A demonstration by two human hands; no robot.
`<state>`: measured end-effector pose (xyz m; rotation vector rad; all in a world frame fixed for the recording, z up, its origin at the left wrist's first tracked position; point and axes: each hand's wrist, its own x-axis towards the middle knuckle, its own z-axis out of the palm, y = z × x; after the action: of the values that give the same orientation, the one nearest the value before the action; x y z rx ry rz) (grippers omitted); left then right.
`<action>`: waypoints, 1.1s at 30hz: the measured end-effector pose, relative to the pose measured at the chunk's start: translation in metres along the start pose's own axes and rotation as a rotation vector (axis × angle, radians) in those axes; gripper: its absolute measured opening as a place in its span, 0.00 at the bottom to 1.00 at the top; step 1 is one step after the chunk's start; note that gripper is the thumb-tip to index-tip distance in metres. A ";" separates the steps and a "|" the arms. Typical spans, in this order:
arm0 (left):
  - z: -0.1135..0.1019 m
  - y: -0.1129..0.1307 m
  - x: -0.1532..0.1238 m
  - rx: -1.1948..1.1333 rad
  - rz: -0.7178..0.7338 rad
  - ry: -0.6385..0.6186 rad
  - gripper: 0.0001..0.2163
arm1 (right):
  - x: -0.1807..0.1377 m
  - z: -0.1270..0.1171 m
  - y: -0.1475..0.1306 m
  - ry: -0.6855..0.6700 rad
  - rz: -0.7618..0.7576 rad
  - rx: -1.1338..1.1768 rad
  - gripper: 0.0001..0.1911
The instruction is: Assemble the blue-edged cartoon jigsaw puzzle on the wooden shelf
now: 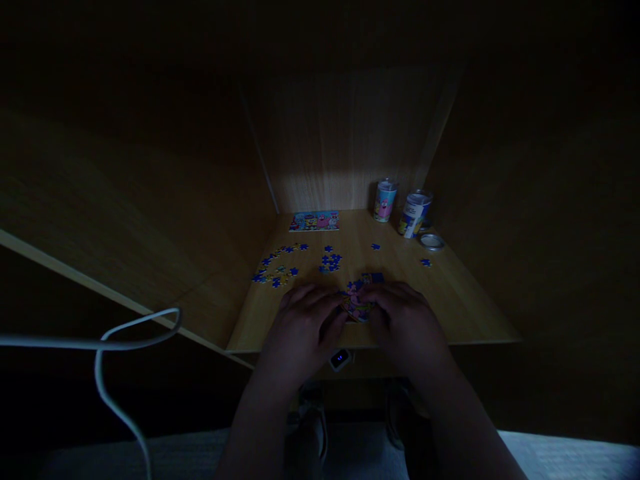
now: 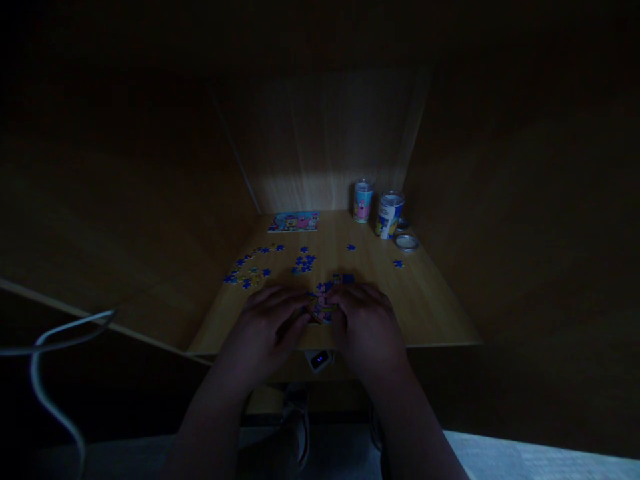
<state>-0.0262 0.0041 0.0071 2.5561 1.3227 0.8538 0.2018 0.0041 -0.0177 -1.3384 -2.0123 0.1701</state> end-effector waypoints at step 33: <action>0.005 -0.008 -0.005 -0.001 -0.072 0.193 0.06 | -0.020 -0.051 0.062 0.398 0.331 -0.393 0.18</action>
<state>-0.0316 0.0052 -0.0020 2.4607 1.4551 1.1098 0.2847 0.0022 -0.0178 -1.7853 -1.5271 -0.3375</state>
